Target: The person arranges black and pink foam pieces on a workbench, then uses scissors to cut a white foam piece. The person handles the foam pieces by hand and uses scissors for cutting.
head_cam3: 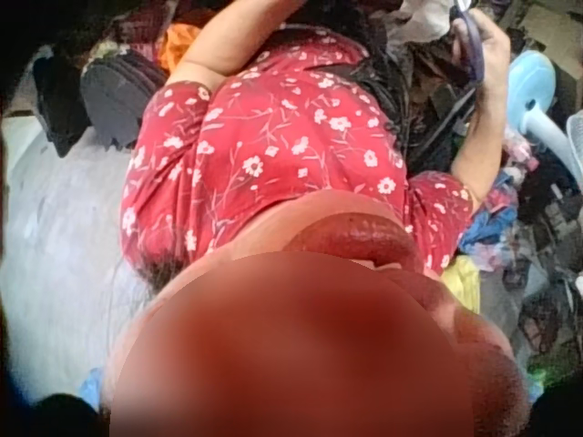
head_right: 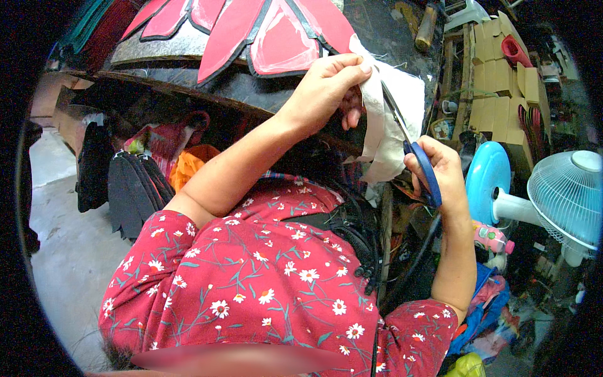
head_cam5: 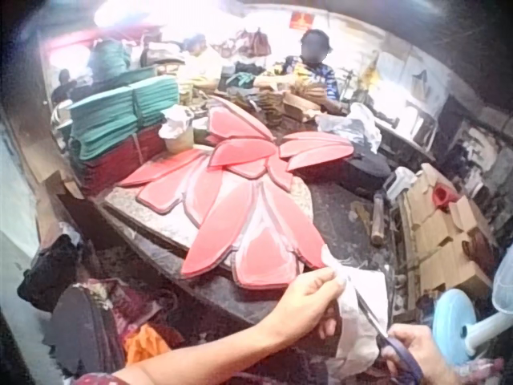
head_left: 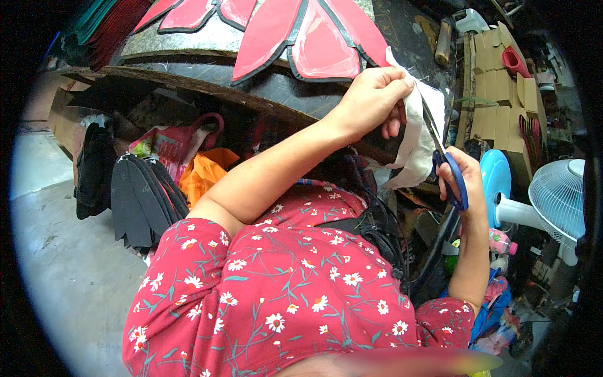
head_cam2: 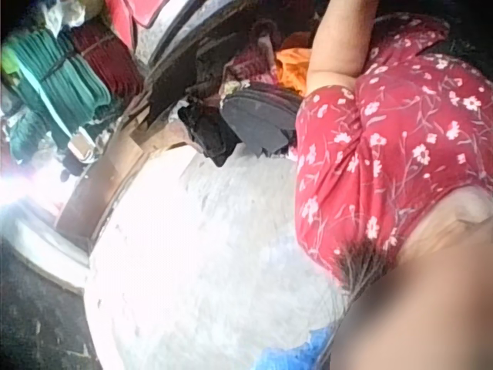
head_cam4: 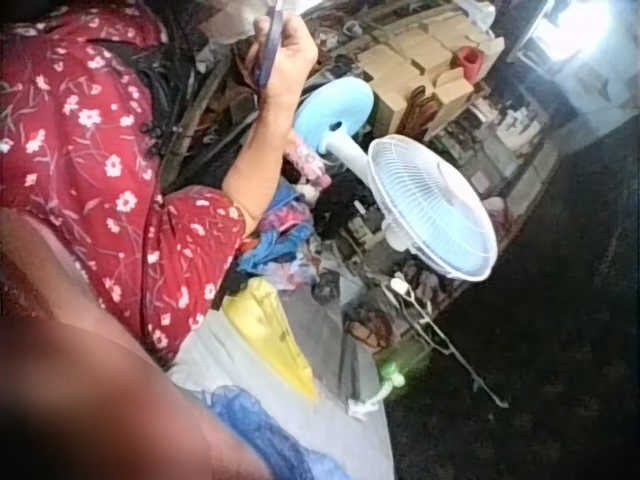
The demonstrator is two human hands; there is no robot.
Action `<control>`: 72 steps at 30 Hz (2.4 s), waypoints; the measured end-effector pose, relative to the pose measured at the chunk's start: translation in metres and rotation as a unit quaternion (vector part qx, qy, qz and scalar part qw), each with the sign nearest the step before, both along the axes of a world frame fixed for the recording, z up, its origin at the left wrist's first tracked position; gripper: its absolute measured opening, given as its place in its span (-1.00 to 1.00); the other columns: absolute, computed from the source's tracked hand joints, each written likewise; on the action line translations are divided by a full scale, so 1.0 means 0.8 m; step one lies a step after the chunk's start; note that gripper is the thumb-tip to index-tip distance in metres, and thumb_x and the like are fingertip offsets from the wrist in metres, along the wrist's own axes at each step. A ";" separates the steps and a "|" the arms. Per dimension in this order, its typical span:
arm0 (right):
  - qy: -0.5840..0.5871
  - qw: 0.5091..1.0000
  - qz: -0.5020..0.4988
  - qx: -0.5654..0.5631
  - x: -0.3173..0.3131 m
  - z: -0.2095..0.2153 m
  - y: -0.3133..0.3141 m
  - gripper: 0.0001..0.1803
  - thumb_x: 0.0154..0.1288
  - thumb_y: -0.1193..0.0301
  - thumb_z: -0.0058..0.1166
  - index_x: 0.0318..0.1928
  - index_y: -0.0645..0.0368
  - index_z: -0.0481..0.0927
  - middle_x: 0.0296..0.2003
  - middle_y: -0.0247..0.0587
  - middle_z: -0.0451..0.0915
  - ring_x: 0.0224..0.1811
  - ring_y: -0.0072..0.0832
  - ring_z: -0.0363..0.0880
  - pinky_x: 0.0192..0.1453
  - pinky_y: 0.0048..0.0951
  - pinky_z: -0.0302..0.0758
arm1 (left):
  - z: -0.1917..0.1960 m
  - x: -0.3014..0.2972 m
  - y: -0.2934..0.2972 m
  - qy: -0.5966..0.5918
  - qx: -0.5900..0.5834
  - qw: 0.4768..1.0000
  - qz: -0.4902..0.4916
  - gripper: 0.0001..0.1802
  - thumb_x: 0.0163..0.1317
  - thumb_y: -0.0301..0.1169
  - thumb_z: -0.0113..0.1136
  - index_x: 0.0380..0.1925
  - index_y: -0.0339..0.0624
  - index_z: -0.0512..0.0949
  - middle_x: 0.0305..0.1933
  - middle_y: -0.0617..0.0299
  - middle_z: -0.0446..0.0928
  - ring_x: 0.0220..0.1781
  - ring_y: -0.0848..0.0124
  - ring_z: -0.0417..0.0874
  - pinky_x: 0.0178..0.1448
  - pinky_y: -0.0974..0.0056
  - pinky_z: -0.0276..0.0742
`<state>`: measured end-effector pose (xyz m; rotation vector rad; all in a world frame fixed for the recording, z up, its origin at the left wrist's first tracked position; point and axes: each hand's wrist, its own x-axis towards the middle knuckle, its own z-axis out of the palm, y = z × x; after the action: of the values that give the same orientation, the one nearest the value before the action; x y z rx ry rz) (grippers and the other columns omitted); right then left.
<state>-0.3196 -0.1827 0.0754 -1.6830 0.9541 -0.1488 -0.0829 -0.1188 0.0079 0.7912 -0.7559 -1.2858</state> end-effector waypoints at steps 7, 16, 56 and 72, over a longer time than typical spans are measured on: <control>-0.067 0.996 0.052 -0.004 0.001 -0.004 -0.007 -0.64 0.35 0.16 0.20 -0.34 0.23 0.50 -0.57 -0.44 0.44 -0.68 -0.70 0.37 -0.60 -0.63 0.32 | -0.002 0.002 -0.003 0.017 -0.012 1.000 0.002 -0.71 0.43 -0.26 -0.04 -0.35 -0.25 0.50 -0.57 0.17 0.55 -0.73 0.46 0.55 -0.71 0.41 0.45; 0.008 1.000 0.011 -0.018 0.004 -0.009 -0.004 -0.55 0.38 0.07 0.15 -0.39 0.22 0.47 -0.64 -0.42 0.39 -0.78 -0.68 0.30 -0.70 -0.62 0.22 | -0.004 0.002 -0.001 -0.009 -0.028 1.000 -0.008 -0.73 0.42 -0.24 0.02 -0.37 -0.20 0.51 -0.57 0.27 0.51 -0.71 0.50 0.54 -0.67 0.43 0.42; 0.037 0.998 -0.013 -0.052 -0.017 -0.035 -0.017 -0.78 0.35 0.34 0.20 -0.37 0.16 0.47 -0.67 -0.50 0.37 -0.73 -0.75 0.33 -0.65 -0.65 0.23 | 0.070 0.084 0.064 -0.402 0.004 0.912 0.079 -0.81 0.31 -0.37 0.11 -0.27 -0.29 0.57 -0.52 0.32 0.56 -0.57 0.60 0.52 -0.49 0.43 0.45; 0.012 0.995 -0.050 -0.084 -0.067 -0.020 0.021 -0.65 0.41 0.11 0.13 -0.29 0.14 0.44 -0.63 -0.49 0.34 -0.67 -0.74 0.32 -0.62 -0.67 0.25 | 0.055 0.182 -0.006 -0.721 -0.056 0.503 0.474 -0.59 0.16 -0.56 0.13 0.05 -0.36 0.44 0.17 -0.22 0.42 0.12 -0.14 0.53 0.16 0.01 0.47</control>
<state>-0.3730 -0.1658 0.0595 -1.7951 1.0695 -0.2830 0.0631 -0.1238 0.0517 1.8050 -1.3087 0.7643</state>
